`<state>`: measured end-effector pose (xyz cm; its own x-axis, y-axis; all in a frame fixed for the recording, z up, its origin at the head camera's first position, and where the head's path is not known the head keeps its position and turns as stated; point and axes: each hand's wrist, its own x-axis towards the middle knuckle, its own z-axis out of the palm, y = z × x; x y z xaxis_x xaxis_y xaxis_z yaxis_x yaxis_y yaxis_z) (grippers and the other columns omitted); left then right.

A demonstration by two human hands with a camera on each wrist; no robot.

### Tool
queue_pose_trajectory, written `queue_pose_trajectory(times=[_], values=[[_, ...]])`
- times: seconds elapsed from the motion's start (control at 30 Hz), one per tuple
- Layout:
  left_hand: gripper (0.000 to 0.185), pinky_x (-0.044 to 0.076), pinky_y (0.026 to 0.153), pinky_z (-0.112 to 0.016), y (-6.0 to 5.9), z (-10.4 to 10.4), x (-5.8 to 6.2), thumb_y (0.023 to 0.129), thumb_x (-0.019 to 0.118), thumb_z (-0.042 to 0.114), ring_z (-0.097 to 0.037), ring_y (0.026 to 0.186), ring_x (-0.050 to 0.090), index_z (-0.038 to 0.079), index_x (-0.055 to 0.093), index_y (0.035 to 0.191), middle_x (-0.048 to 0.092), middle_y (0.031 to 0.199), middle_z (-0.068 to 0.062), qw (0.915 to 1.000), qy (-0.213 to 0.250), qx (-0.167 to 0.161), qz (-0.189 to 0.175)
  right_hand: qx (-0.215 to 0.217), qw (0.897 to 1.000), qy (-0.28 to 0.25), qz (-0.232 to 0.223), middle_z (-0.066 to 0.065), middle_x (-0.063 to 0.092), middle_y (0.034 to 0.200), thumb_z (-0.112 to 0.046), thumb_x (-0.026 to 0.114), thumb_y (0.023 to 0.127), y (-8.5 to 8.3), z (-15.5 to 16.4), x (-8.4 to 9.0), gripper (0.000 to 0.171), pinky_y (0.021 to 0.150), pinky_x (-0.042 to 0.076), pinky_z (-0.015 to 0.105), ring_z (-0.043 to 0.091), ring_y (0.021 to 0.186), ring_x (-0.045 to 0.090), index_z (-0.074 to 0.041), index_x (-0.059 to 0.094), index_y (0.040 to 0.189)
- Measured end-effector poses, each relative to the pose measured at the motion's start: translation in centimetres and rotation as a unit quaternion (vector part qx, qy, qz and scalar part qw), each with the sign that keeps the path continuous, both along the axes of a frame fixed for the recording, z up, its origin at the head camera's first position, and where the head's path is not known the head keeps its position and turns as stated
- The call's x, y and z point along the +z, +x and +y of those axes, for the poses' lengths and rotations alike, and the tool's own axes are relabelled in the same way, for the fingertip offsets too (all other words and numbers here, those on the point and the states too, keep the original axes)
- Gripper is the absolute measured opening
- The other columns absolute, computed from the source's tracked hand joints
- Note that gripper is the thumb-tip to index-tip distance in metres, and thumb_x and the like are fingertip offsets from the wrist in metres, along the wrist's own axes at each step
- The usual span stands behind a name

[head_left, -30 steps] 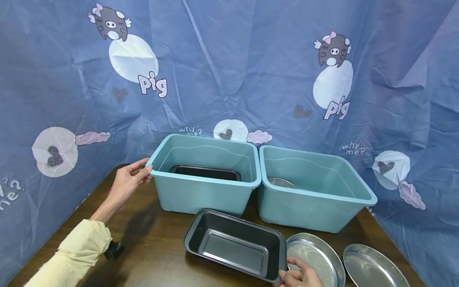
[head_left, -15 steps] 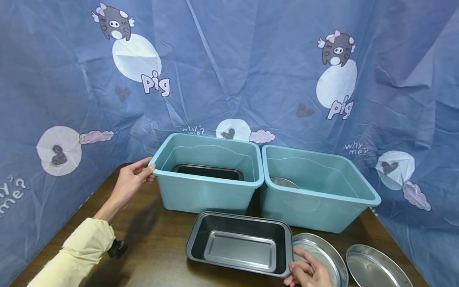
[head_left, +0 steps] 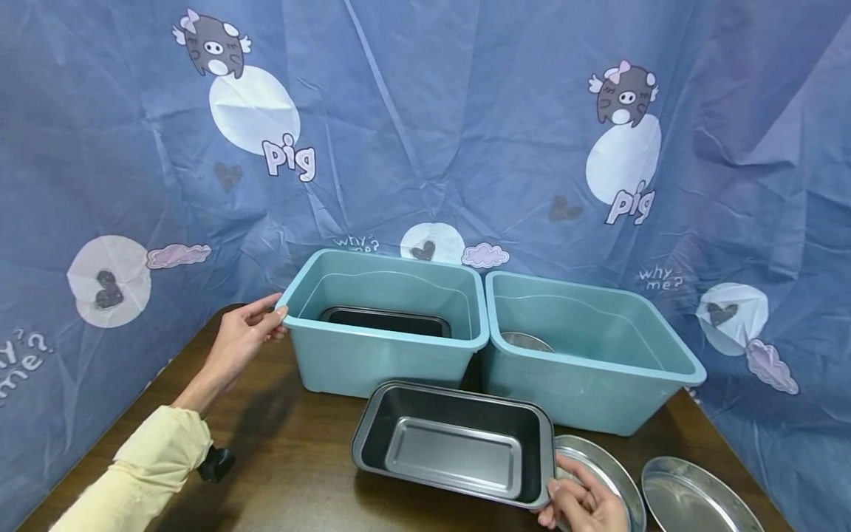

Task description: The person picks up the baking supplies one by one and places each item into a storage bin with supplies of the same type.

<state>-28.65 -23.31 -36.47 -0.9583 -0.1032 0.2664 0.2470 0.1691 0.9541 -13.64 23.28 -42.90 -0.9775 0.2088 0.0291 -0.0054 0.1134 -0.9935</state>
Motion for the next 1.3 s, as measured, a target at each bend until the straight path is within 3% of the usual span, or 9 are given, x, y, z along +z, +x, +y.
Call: queue_pose_trajectory(times=[0.27,0.47,0.67,0.87,1.03,1.3], values=[[0.051,0.054,0.069,-0.017,0.0,-0.1,-0.1,0.106,0.057,0.009,-0.001,0.073,0.062,-0.016,0.042,0.148,0.066,0.081,0.007,1.0,0.002,-0.006,0.002,-0.034,0.999,-0.025,-0.022,0.015,0.072,0.079,0.007,0.058,0.095,0.1,-0.1,1.4,0.054,0.055,0.057,0.031,0.019,0.055,0.063,0.02,0.04,0.144],[0.051,0.054,0.069,-0.017,0.0,0.0,-0.1,0.106,0.058,0.01,-0.002,0.073,0.062,-0.015,0.043,0.148,0.066,0.082,0.005,1.0,-0.001,-0.005,0.001,-0.025,0.999,-0.043,-0.008,0.014,0.071,0.078,0.004,0.059,0.097,0.1,-0.2,2.1,0.053,0.055,0.057,0.032,0.019,0.055,0.061,0.02,0.041,0.144],[0.05,0.054,0.069,-0.017,0.1,-0.1,-0.1,0.106,0.058,0.009,-0.002,0.074,0.062,-0.015,0.043,0.148,0.066,0.083,0.005,1.0,0.0,0.0,-0.003,-0.013,0.997,-0.071,0.01,0.014,0.072,0.081,0.005,0.061,0.097,0.1,-0.2,2.7,0.043,0.056,0.056,0.031,0.02,0.055,0.061,0.016,0.052,0.137],[0.05,0.054,0.069,-0.017,0.1,-0.1,-0.1,0.106,0.057,0.009,-0.001,0.073,0.062,-0.015,0.043,0.148,0.066,0.084,0.005,1.0,0.004,-0.001,0.0,-0.006,0.994,-0.109,0.019,0.012,0.075,0.086,0.005,0.062,0.097,-0.1,-0.3,3.5,0.03,0.057,0.057,0.03,0.019,0.056,0.062,-0.007,0.069,0.123],[0.05,0.054,0.069,-0.017,0.1,-0.2,-0.1,0.106,0.058,0.008,-0.001,0.073,0.062,-0.015,0.043,0.148,0.066,0.082,0.007,1.0,0.009,0.0,0.002,0.043,0.984,-0.149,0.088,0.012,0.075,0.086,0.01,0.057,0.098,-0.5,-0.1,3.6,0.039,0.056,0.057,0.027,0.016,0.056,0.062,-0.023,0.074,0.111],[0.05,0.054,0.069,-0.017,0.1,-0.1,0.0,0.106,0.057,0.008,0.0,0.072,0.062,-0.015,0.043,0.148,0.066,0.082,0.006,1.0,0.009,-0.003,0.003,0.113,0.955,-0.207,0.178,0.012,0.075,0.089,0.017,0.047,0.1,-1.2,0.5,4.4,0.044,0.057,0.057,0.025,0.015,0.059,0.065,-0.012,0.075,0.118]])
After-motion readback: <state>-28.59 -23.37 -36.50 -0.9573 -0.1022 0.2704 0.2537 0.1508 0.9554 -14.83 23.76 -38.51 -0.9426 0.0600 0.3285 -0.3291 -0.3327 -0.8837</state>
